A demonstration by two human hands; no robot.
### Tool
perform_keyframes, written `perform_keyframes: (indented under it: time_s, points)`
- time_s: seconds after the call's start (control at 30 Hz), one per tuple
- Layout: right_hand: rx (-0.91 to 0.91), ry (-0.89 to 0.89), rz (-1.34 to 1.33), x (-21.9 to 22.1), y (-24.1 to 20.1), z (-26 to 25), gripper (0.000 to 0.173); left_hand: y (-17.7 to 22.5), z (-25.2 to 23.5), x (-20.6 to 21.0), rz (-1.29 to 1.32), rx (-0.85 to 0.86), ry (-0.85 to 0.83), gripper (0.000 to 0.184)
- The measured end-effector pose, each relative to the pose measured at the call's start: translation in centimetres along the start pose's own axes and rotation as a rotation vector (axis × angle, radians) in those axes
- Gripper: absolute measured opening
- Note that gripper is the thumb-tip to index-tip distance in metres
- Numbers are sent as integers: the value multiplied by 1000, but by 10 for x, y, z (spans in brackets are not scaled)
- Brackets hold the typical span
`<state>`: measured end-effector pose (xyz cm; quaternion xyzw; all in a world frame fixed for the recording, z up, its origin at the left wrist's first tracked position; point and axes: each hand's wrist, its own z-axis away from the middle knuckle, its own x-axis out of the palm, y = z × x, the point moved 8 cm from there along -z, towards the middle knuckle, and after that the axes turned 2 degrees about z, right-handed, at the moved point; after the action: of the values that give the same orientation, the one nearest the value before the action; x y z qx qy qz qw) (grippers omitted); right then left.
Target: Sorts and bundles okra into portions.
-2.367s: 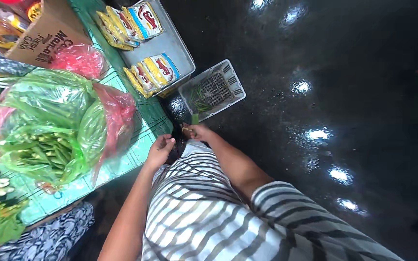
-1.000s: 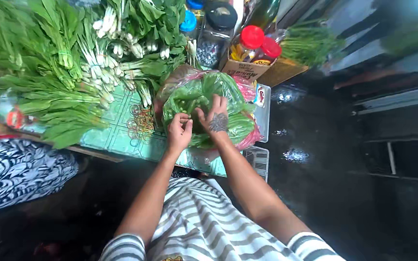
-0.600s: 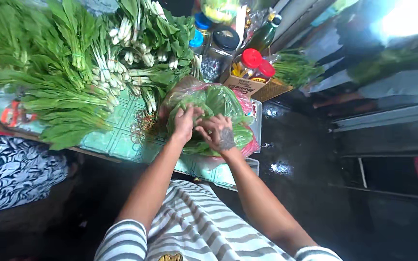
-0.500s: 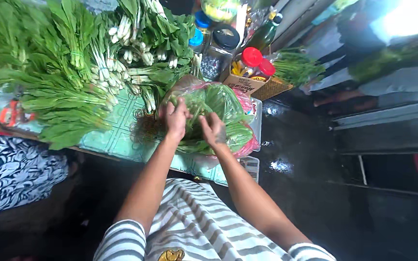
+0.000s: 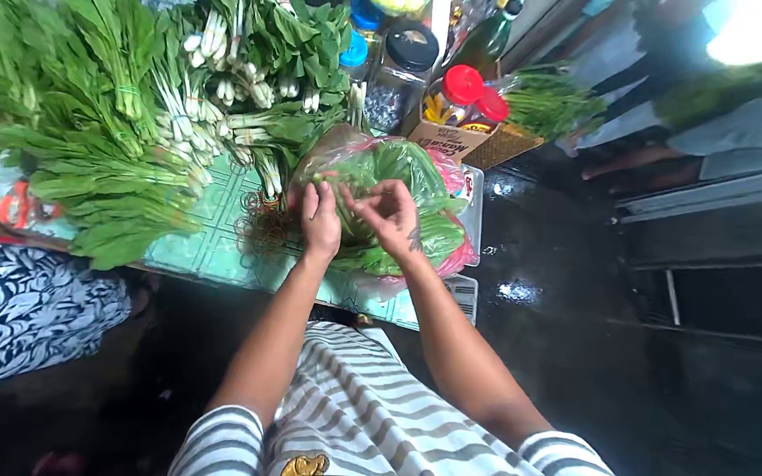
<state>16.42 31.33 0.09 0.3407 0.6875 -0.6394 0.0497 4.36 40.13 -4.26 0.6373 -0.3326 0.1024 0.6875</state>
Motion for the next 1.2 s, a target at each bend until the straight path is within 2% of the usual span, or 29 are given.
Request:
perform_keyframes:
  time_s: [0.03,0.17,0.27,0.3,0.37,0.5,0.57,0.63,0.7,0.8,0.87,1.0,1.07,1.13,1.2]
  points:
    - [47,-1,13,0,12,-1,31,9,-2,-8,29,6,16,34]
    - [94,-154,629,25,38,-17,40,44,-9,-50,235,-87,139,33]
    - [168,-199,846,55,55,-23,46,38,-5,-65,525,-171,140,30]
    - [180,-171,834,59,55,-24,45,34,0,-63,512,-205,92,31]
    - [196,-121,673,54,53,-24,42,24,19,-60,317,-283,22,35]
    - [104,36,223,3,28,-28,36,6,33,-59,-39,-264,-31,32]
    - [-9,-32,16,-15,-2,-30,34,2,32,-50,-137,-232,-54,36]
    - [-92,-115,-65,-22,-33,-35,31,3,28,-30,-195,-204,-104,43]
    - [-101,-177,-108,-18,-52,-43,30,5,24,-6,-184,-186,-206,51]
    - [-47,-223,-141,-9,-40,-55,24,-5,24,19,-98,-232,-331,51]
    - [-35,-238,-156,-11,-31,-51,19,-15,25,16,-56,-286,-344,48]
    - [-60,-273,-76,-5,-21,-25,29,-27,34,7,-37,-387,-385,43]
    - [-120,-233,-20,0,-22,-21,23,-29,36,7,-37,-390,-406,44]
    - [-122,-219,-74,1,-17,-27,20,-30,34,4,-9,-373,-407,44]
    - [-42,-205,-214,-3,-5,-32,23,-27,34,0,73,-397,-406,35]
